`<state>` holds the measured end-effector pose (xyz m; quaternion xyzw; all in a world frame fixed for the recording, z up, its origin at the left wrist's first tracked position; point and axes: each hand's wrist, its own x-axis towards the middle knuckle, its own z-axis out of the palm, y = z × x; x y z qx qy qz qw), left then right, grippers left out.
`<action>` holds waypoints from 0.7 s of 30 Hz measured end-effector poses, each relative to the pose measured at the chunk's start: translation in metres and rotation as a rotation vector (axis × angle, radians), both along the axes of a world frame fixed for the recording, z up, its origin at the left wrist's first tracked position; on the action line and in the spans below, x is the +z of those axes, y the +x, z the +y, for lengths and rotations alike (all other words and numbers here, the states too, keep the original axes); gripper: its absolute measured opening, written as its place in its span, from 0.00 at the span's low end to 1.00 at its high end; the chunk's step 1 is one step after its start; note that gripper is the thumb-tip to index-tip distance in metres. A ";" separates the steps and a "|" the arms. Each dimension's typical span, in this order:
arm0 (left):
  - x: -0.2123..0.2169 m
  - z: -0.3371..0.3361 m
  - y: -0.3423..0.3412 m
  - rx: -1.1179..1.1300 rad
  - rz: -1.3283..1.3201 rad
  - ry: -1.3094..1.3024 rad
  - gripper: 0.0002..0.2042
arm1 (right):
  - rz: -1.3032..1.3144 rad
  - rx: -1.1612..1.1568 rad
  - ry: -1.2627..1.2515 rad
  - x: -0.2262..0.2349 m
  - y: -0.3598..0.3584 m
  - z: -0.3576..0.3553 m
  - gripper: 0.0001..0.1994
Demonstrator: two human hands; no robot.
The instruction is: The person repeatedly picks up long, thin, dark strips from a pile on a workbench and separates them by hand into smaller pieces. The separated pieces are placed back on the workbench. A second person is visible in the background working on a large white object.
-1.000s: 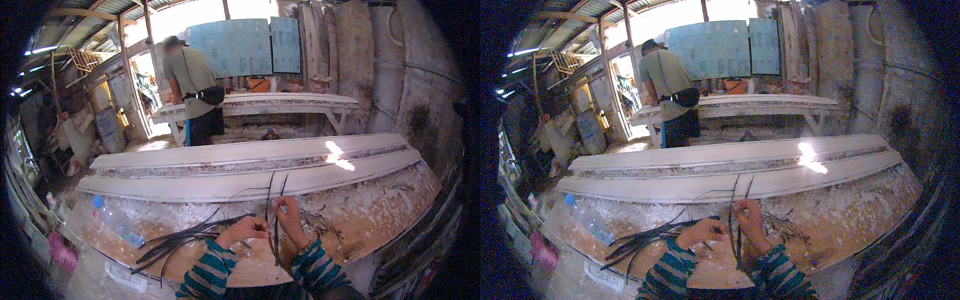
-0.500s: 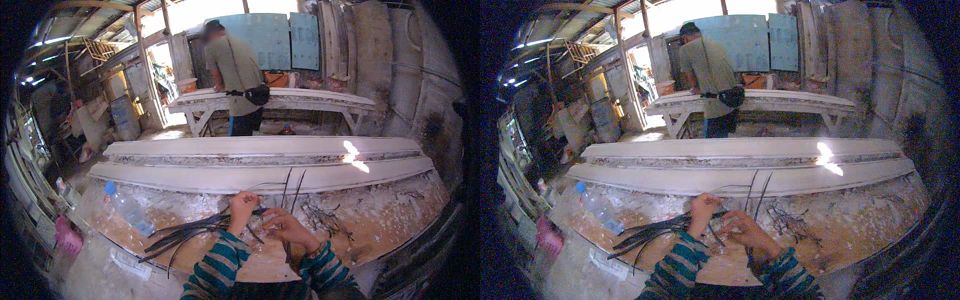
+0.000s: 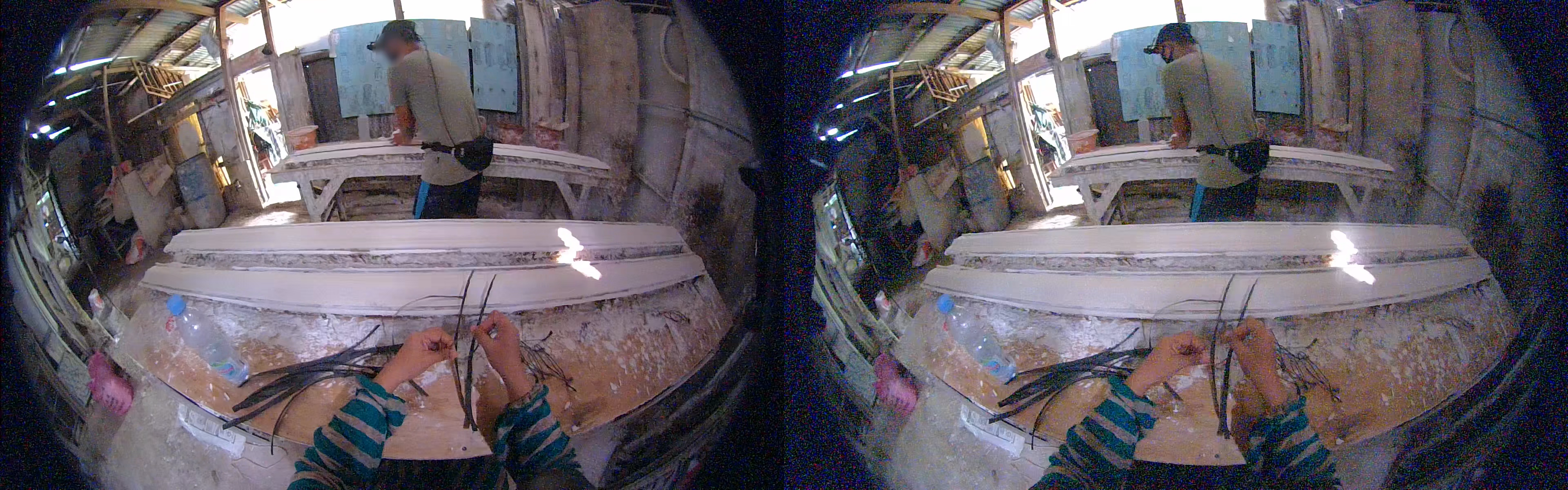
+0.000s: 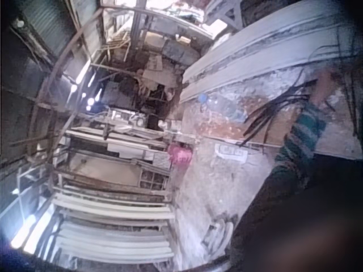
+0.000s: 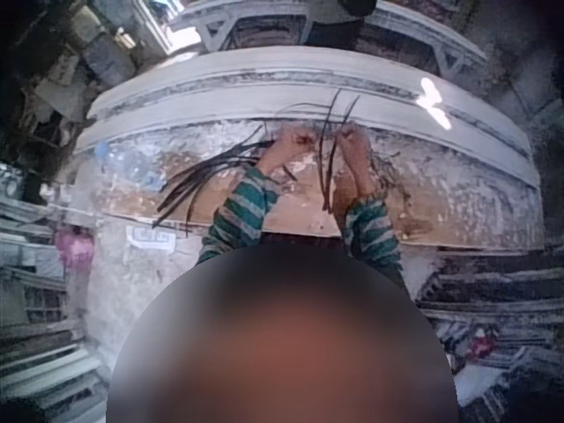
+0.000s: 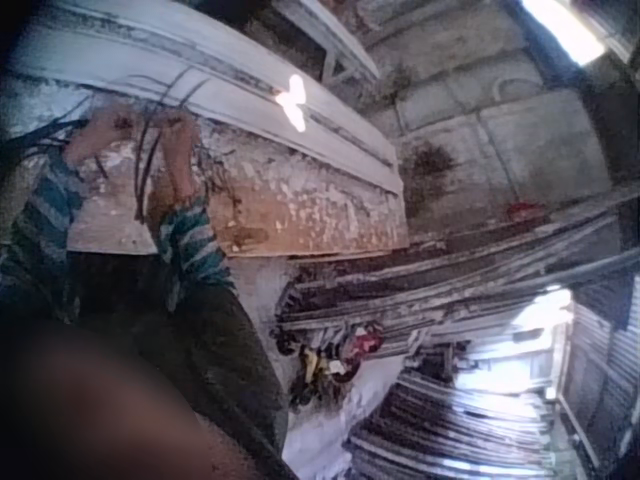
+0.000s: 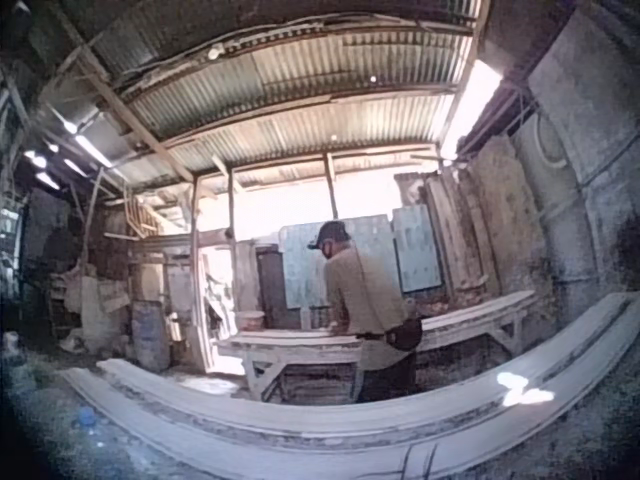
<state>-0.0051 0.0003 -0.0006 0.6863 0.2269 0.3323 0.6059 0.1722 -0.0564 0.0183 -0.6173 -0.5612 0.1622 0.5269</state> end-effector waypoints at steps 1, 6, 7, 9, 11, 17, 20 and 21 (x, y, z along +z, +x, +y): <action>0.002 -0.002 0.000 -0.038 -0.028 0.019 0.05 | -0.090 -0.051 0.066 -0.003 0.006 0.003 0.11; 0.009 -0.020 0.008 -0.199 0.045 0.259 0.06 | -0.324 -0.135 0.287 -0.020 0.016 0.017 0.09; 0.009 -0.023 0.011 -0.213 0.043 0.181 0.06 | -0.275 -0.131 0.287 -0.022 0.016 0.018 0.09; 0.009 -0.030 0.014 -0.243 0.000 0.121 0.06 | -0.167 -0.106 0.274 -0.026 0.015 0.020 0.08; 0.009 -0.030 0.015 -0.274 -0.022 0.080 0.06 | -0.051 -0.061 0.210 -0.027 0.014 0.020 0.07; 0.008 -0.029 0.015 -0.335 -0.124 -0.044 0.06 | -0.132 -0.115 0.206 -0.029 0.012 0.021 0.07; 0.008 -0.023 0.008 -0.199 0.005 -0.111 0.06 | -0.220 -0.154 0.218 -0.029 0.012 0.020 0.05; 0.008 -0.019 0.005 -0.122 0.078 -0.126 0.07 | -0.228 -0.165 0.207 -0.028 0.011 0.020 0.04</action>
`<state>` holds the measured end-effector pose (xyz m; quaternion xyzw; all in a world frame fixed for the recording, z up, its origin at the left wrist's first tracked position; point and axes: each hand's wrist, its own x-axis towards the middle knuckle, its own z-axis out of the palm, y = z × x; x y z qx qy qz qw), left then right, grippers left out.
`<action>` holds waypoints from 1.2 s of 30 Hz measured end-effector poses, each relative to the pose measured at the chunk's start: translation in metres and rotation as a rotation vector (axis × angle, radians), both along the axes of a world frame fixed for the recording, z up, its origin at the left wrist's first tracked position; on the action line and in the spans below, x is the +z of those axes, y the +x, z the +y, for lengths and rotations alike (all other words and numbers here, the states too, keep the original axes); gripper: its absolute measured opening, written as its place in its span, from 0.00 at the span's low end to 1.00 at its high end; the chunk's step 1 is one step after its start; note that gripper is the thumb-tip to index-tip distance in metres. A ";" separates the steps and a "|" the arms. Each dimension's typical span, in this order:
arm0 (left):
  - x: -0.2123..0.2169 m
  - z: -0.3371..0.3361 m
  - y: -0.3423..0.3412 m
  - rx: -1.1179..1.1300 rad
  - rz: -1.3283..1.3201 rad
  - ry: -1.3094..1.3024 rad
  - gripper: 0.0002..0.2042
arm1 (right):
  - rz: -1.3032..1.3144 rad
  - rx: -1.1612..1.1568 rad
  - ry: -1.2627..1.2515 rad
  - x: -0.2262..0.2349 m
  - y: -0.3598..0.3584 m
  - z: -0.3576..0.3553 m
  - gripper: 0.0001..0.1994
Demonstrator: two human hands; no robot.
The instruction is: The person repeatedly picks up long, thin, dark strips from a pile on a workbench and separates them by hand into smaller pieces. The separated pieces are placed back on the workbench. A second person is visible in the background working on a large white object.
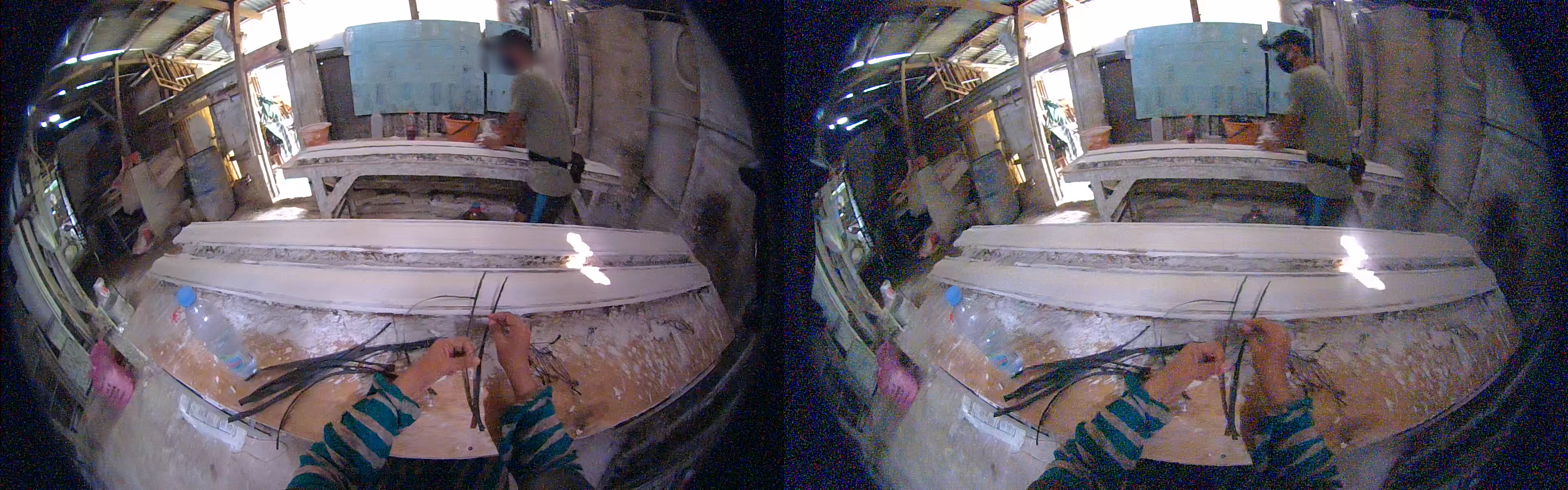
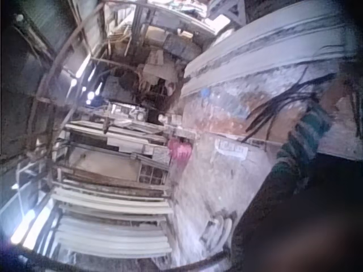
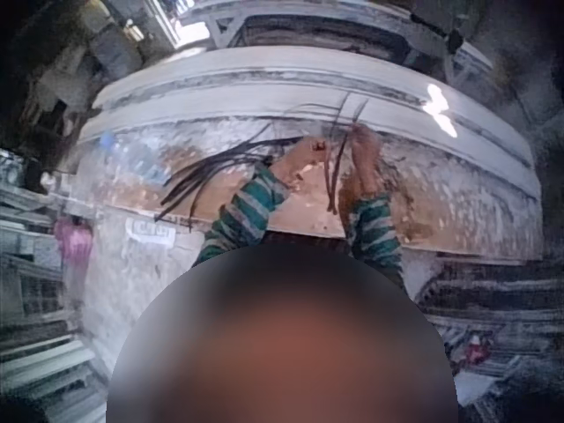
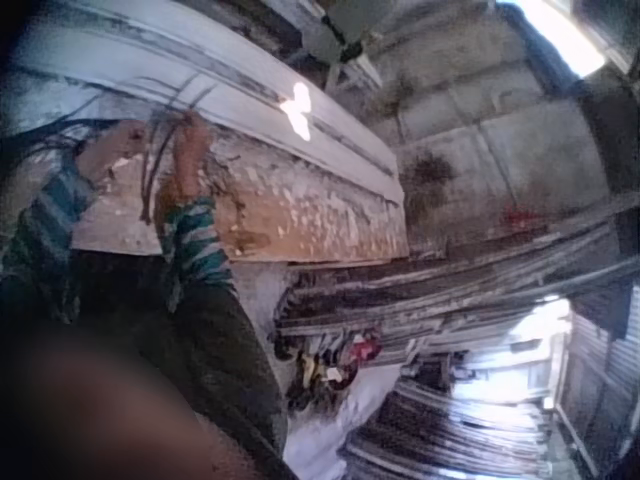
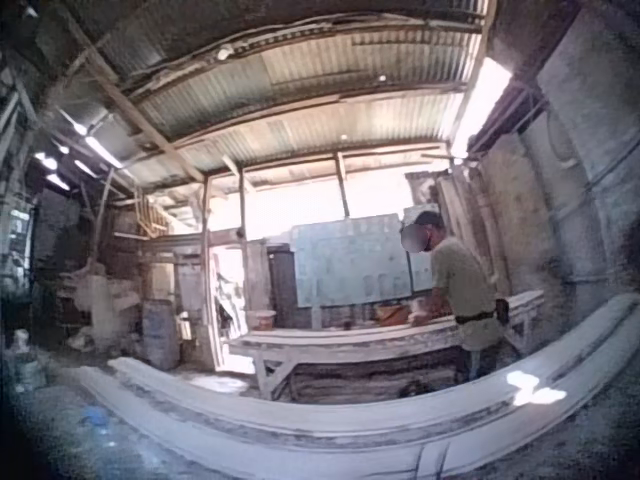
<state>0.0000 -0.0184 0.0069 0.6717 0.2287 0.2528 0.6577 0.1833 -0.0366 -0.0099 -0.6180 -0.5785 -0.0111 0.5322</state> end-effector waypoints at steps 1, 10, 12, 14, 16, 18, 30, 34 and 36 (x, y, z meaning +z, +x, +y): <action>-0.001 0.005 -0.002 0.118 -0.019 0.074 0.08 | 0.103 0.046 -0.013 0.001 -0.001 0.000 0.04; -0.003 0.043 -0.027 0.983 -0.118 0.356 0.05 | 0.114 0.504 -0.373 0.015 -0.027 -0.018 0.07; -0.004 0.045 -0.031 1.005 -0.105 0.356 0.05 | 0.233 0.733 -0.301 0.018 -0.048 -0.024 0.05; -0.008 0.047 -0.028 1.044 -0.065 0.427 0.04 | 0.572 0.817 -0.456 0.022 -0.060 -0.040 0.04; -0.014 0.048 -0.024 1.029 -0.071 0.539 0.04 | 0.400 0.844 -0.342 0.030 -0.064 -0.043 0.04; -0.020 0.050 -0.022 0.991 0.008 0.638 0.04 | 0.363 0.861 -0.325 0.036 -0.060 -0.044 0.05; -0.032 0.040 -0.002 0.339 -0.141 0.376 0.05 | 0.480 0.436 -0.142 0.027 -0.025 -0.027 0.08; -0.019 0.017 0.002 -0.009 -0.190 0.228 0.06 | 0.397 0.390 0.011 0.012 -0.011 -0.009 0.09; -0.012 0.010 -0.002 -0.269 -0.136 0.186 0.07 | 0.271 0.358 -0.037 0.006 -0.001 -0.006 0.09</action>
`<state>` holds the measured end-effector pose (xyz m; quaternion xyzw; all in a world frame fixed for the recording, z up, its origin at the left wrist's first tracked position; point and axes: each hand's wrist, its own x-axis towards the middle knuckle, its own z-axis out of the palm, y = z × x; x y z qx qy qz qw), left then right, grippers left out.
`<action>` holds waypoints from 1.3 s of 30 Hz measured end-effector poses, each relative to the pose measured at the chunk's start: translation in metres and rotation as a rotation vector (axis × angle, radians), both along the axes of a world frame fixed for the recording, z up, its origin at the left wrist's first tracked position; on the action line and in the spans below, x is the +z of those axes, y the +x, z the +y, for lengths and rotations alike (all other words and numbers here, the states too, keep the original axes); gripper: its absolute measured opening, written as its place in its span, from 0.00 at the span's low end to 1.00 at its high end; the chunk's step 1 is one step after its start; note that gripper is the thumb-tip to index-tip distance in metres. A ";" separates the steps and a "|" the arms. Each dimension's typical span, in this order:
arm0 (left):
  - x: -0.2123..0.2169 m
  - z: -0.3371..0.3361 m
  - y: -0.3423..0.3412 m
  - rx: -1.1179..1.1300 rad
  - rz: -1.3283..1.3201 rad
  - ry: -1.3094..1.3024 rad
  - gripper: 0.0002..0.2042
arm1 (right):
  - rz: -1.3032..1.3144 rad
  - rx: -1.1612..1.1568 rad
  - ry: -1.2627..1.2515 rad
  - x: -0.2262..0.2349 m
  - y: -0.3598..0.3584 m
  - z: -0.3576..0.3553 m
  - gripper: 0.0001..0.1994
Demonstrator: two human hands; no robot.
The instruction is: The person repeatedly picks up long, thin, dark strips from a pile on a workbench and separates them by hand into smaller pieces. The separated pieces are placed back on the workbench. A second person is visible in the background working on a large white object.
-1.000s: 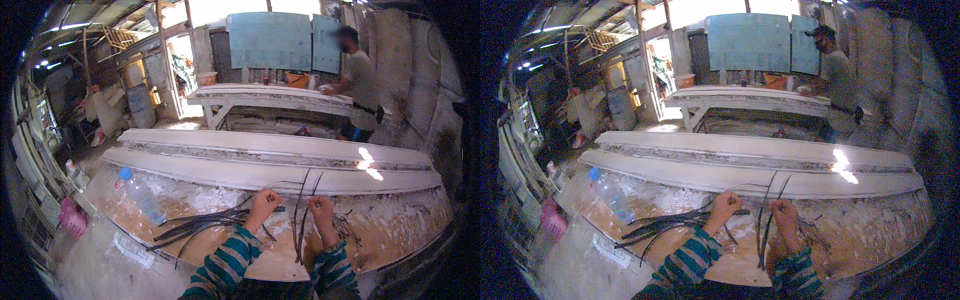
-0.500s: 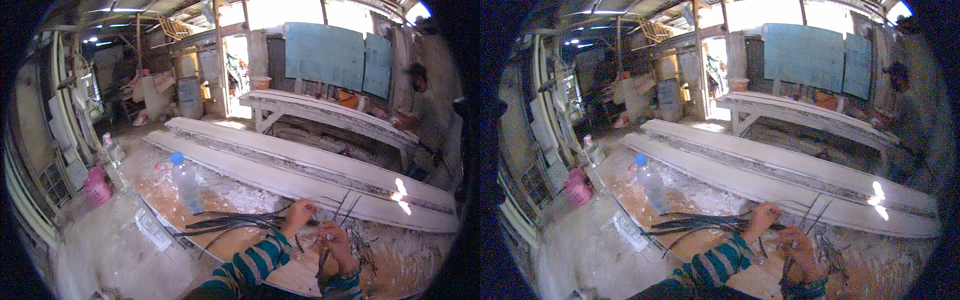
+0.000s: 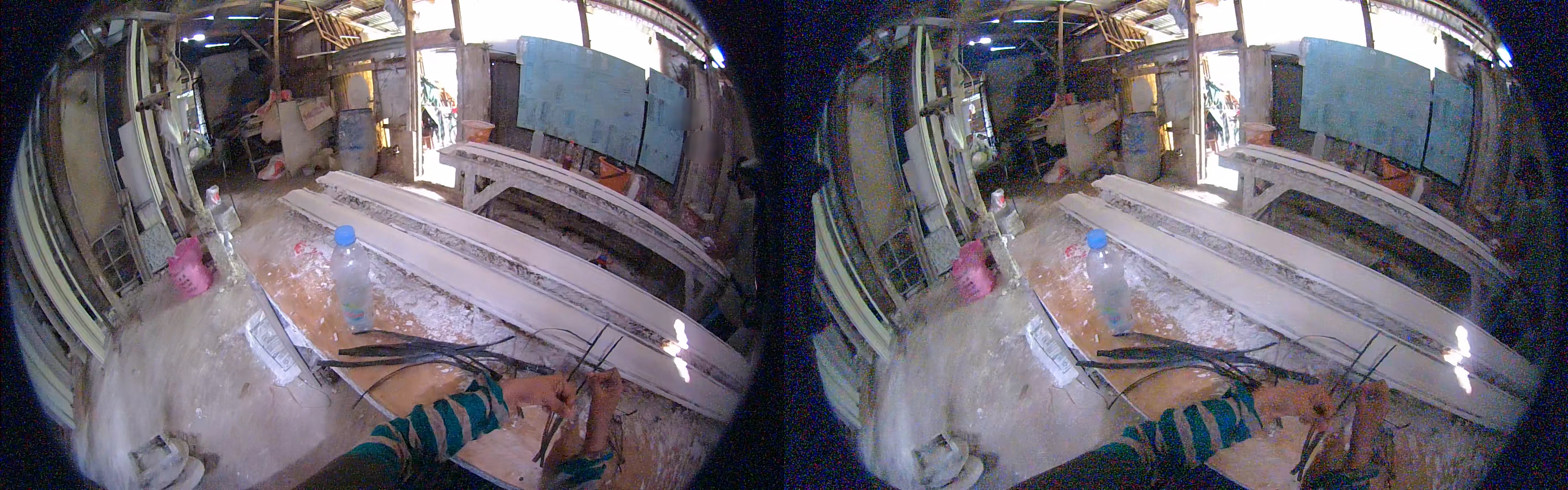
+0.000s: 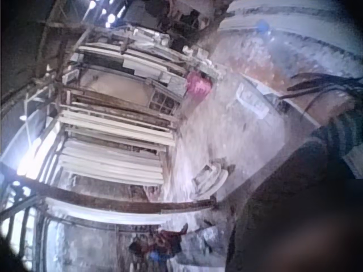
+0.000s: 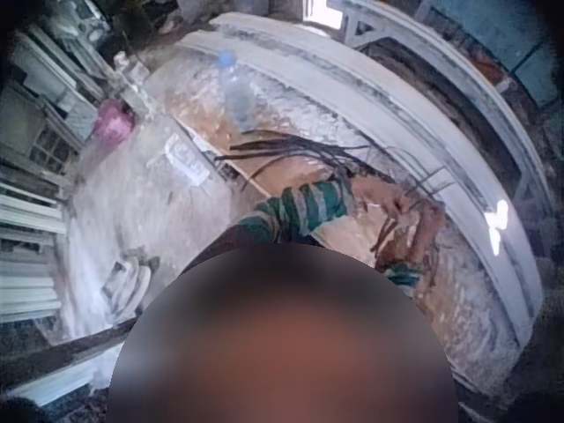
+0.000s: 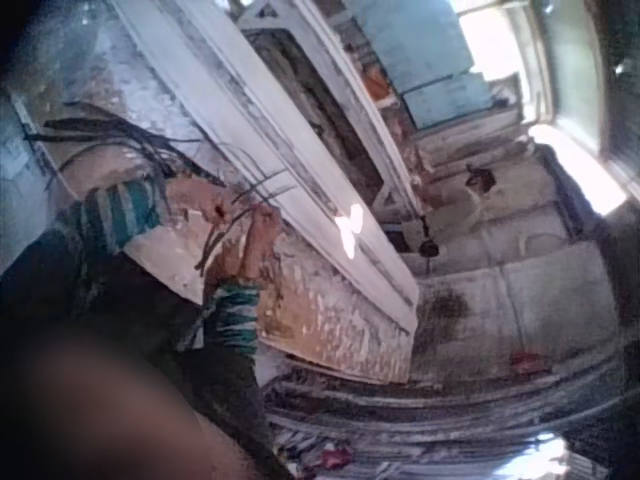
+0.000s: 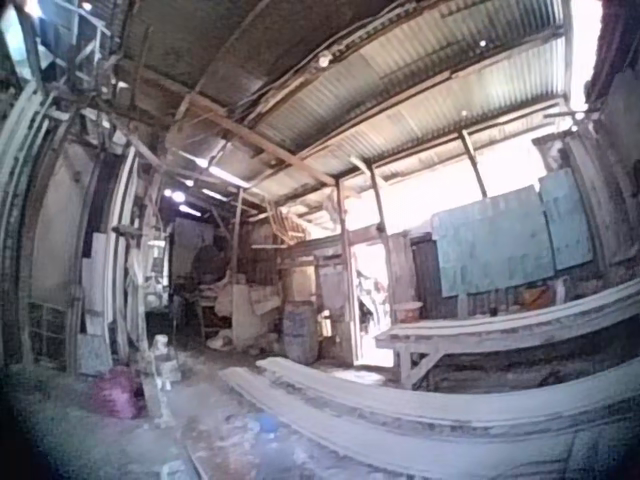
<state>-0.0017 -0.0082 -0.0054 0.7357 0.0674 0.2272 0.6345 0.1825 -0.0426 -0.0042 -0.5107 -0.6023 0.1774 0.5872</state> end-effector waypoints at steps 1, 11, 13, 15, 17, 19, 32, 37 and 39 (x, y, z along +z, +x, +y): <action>0.003 -0.001 -0.003 -0.144 0.026 0.003 0.08 | -0.054 -0.026 -0.028 -0.004 0.002 0.003 0.08; 0.003 0.019 -0.028 0.374 -0.066 -0.119 0.09 | -0.125 0.003 0.076 -0.025 0.015 0.016 0.06; -0.001 0.032 -0.030 0.529 -0.086 -0.207 0.08 | -0.002 0.056 -0.034 -0.017 0.009 0.008 0.06; -0.009 0.039 -0.031 0.723 -0.220 -0.252 0.08 | 0.145 0.118 -0.161 -0.006 -0.002 -0.002 0.05; -0.017 0.047 -0.033 0.858 -0.133 -0.146 0.08 | 0.064 0.248 -0.145 0.002 -0.020 -0.010 0.05; -0.021 0.054 -0.030 0.998 -0.097 0.094 0.08 | 0.057 0.372 -0.227 0.011 -0.034 -0.019 0.05; -0.008 0.047 -0.024 1.226 -0.083 0.202 0.05 | 0.182 0.495 -0.366 0.009 -0.027 -0.016 0.06; 0.008 0.040 -0.038 0.945 0.025 -0.201 0.06 | 0.348 0.416 -0.330 0.006 -0.024 -0.014 0.05; 0.012 0.039 -0.042 0.844 -0.042 -0.311 0.05 | 0.377 0.345 -0.297 0.007 -0.021 -0.013 0.05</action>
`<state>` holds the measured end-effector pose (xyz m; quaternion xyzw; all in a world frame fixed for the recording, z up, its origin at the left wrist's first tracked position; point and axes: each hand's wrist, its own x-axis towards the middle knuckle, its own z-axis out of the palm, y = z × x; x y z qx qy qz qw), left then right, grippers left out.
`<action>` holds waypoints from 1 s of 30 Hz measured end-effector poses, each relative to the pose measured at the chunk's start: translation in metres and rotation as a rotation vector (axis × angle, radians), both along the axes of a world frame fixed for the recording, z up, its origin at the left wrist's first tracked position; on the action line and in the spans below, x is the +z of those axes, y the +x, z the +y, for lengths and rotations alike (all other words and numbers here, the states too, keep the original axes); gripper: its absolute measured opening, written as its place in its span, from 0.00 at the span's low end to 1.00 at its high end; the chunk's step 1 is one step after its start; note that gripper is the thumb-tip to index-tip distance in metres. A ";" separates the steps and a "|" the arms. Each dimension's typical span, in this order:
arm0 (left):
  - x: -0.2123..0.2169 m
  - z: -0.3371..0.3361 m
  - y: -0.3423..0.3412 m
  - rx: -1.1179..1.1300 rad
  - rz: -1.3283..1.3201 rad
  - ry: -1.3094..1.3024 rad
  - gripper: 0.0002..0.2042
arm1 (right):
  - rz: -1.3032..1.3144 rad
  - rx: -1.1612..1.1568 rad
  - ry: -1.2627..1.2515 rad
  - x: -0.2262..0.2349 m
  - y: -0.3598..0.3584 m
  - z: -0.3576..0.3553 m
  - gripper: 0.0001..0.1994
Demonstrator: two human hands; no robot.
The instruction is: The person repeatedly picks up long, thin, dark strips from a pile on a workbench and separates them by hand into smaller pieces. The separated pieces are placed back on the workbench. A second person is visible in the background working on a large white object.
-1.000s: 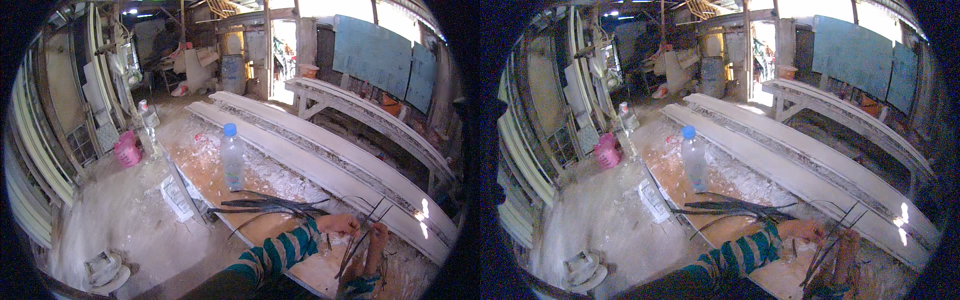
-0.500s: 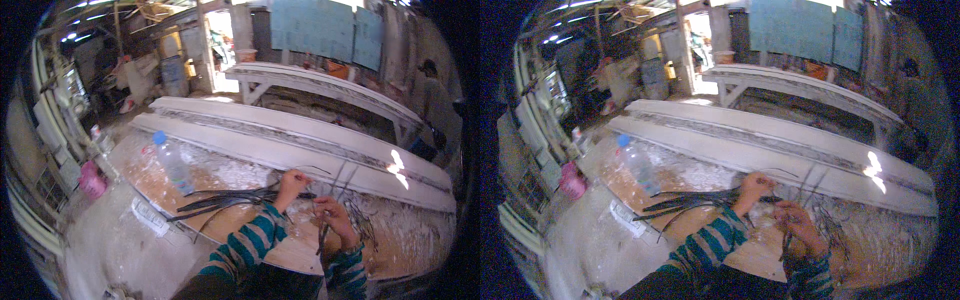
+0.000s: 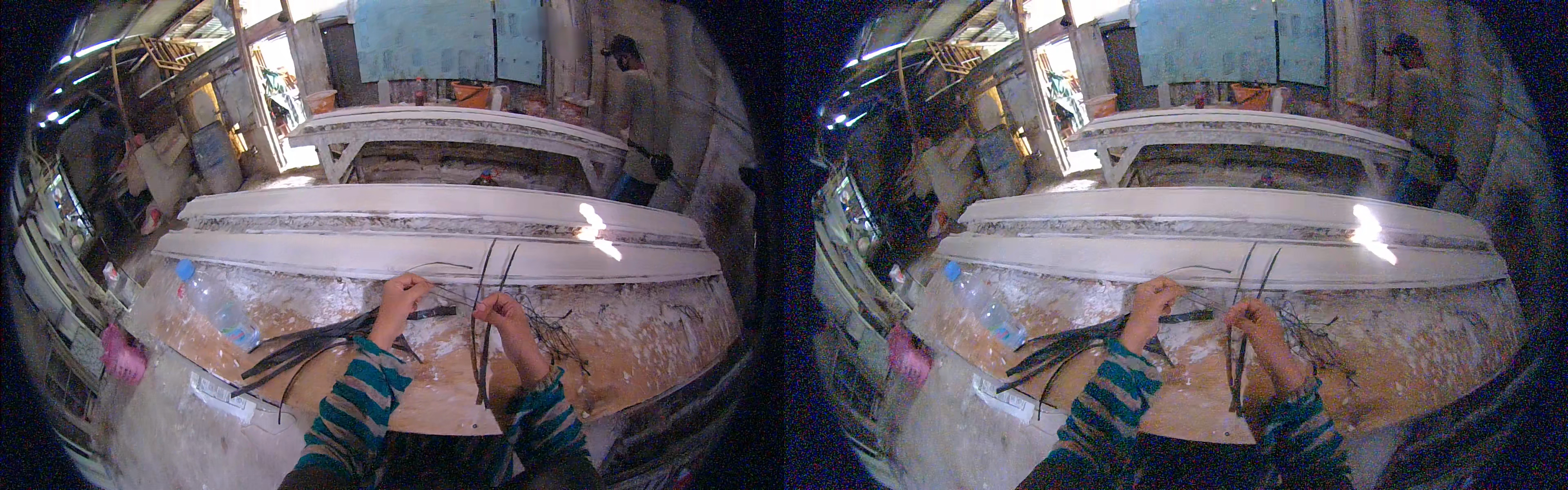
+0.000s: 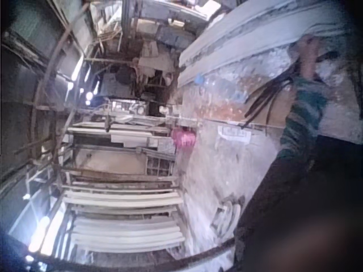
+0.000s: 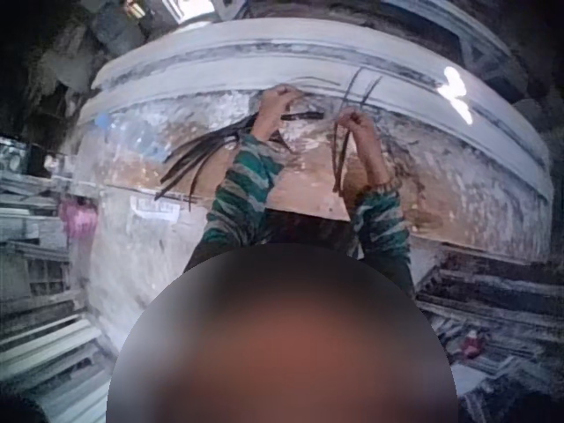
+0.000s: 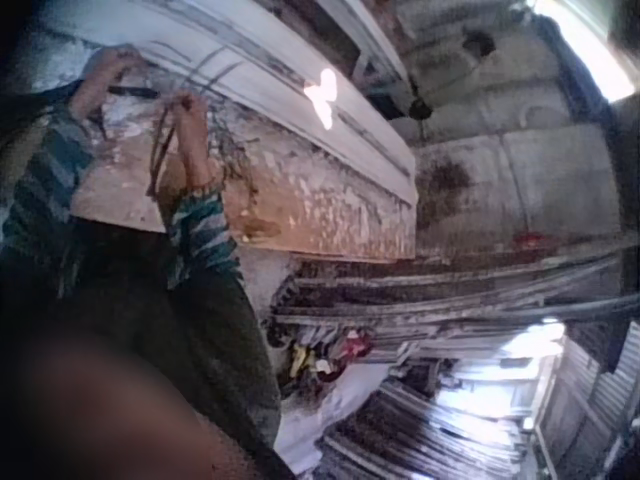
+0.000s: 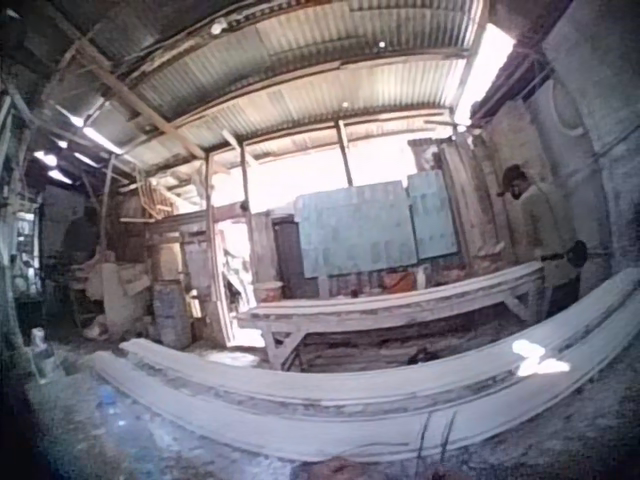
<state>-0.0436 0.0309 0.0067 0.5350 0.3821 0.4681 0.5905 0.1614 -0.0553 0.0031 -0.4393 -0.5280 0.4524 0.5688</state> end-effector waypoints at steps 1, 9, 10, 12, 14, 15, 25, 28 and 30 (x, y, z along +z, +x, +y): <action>0.001 0.000 -0.001 -0.056 -0.040 -0.024 0.05 | 0.026 -0.023 -0.001 0.001 0.002 0.001 0.05; 0.000 0.000 0.002 -0.197 -0.274 -0.149 0.06 | -0.100 -0.164 0.027 -0.005 0.010 0.008 0.05; 0.000 0.001 0.001 -0.182 -0.284 -0.158 0.04 | -0.251 -0.187 0.090 -0.006 0.008 0.007 0.05; 0.000 0.003 -0.001 -0.152 -0.276 -0.153 0.01 | -0.525 -0.246 0.123 -0.009 0.001 0.004 0.06; -0.001 0.005 -0.001 -0.113 -0.281 -0.107 0.01 | -0.609 -0.239 0.029 -0.013 -0.010 0.001 0.07; -0.001 0.005 -0.001 -0.084 -0.277 -0.089 0.02 | -0.609 -0.194 0.056 -0.014 -0.015 0.001 0.07; -0.005 0.005 0.003 0.066 -0.203 -0.072 0.06 | -0.771 0.023 0.193 0.009 -0.029 -0.009 0.06; -0.009 0.006 0.003 0.146 -0.188 -0.071 0.06 | -0.747 0.000 0.170 0.009 -0.034 -0.012 0.08; -0.013 0.008 0.004 0.207 -0.192 -0.053 0.06 | -0.759 -0.040 0.226 0.004 -0.039 -0.011 0.08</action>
